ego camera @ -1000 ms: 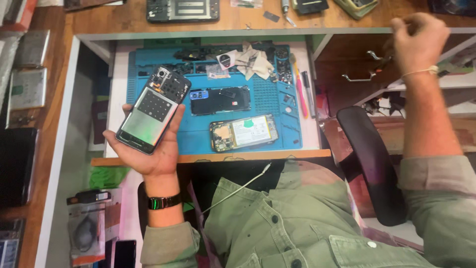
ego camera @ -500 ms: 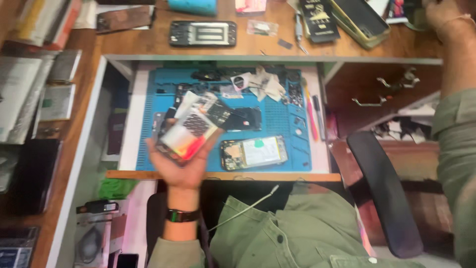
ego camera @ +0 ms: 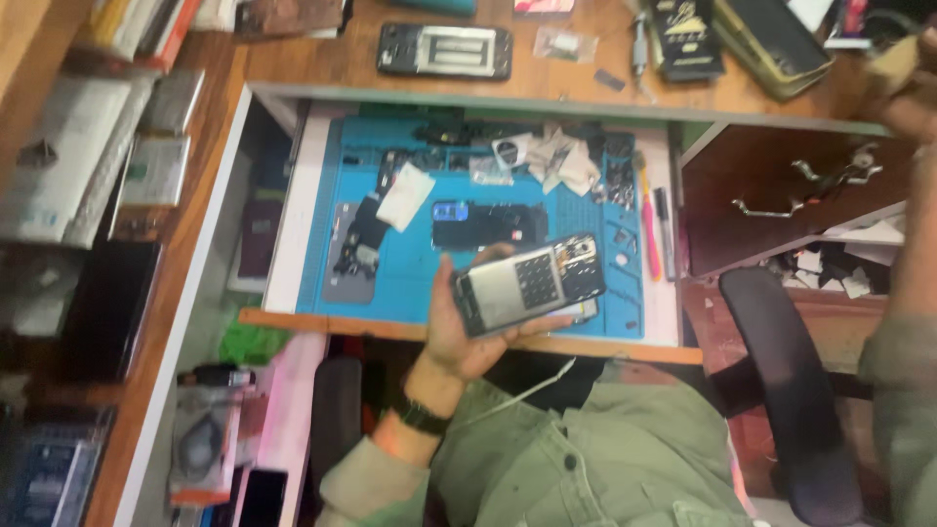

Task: The person uses an air blower, a brush, and a screwdriver to clean and assemble the internal parts of a mobile phone by hand.

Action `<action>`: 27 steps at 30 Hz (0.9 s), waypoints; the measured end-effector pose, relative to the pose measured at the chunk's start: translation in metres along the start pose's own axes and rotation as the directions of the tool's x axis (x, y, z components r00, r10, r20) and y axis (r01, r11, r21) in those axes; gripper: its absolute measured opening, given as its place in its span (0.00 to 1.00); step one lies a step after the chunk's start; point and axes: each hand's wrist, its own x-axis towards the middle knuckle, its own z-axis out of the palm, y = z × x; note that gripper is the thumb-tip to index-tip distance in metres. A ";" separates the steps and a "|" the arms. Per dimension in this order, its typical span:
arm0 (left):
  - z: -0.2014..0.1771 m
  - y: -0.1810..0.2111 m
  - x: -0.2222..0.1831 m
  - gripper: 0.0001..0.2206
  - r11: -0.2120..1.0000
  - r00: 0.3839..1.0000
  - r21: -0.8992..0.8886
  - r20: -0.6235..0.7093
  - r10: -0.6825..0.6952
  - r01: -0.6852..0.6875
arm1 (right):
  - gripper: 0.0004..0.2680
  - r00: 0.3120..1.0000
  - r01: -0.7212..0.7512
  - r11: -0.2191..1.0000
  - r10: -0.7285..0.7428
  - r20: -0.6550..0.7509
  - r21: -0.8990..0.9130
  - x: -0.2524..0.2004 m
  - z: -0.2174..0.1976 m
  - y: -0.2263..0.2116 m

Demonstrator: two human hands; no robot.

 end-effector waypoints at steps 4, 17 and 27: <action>-0.008 -0.007 0.000 0.33 0.999 1.000 0.029 0.001 -0.017 0.017 | 0.08 0.971 -0.091 0.690 -0.099 0.218 0.718 -0.109 0.011 -0.099; -0.004 -0.020 -0.009 0.38 0.994 0.991 0.081 0.100 -0.085 0.078 | 0.10 0.561 0.618 0.552 -0.809 0.178 0.561 -0.314 0.016 -0.342; -0.015 -0.009 -0.009 0.39 0.994 0.995 0.078 0.051 -0.085 0.081 | 0.07 0.539 0.354 0.825 -0.565 0.625 0.440 -0.319 0.017 -0.340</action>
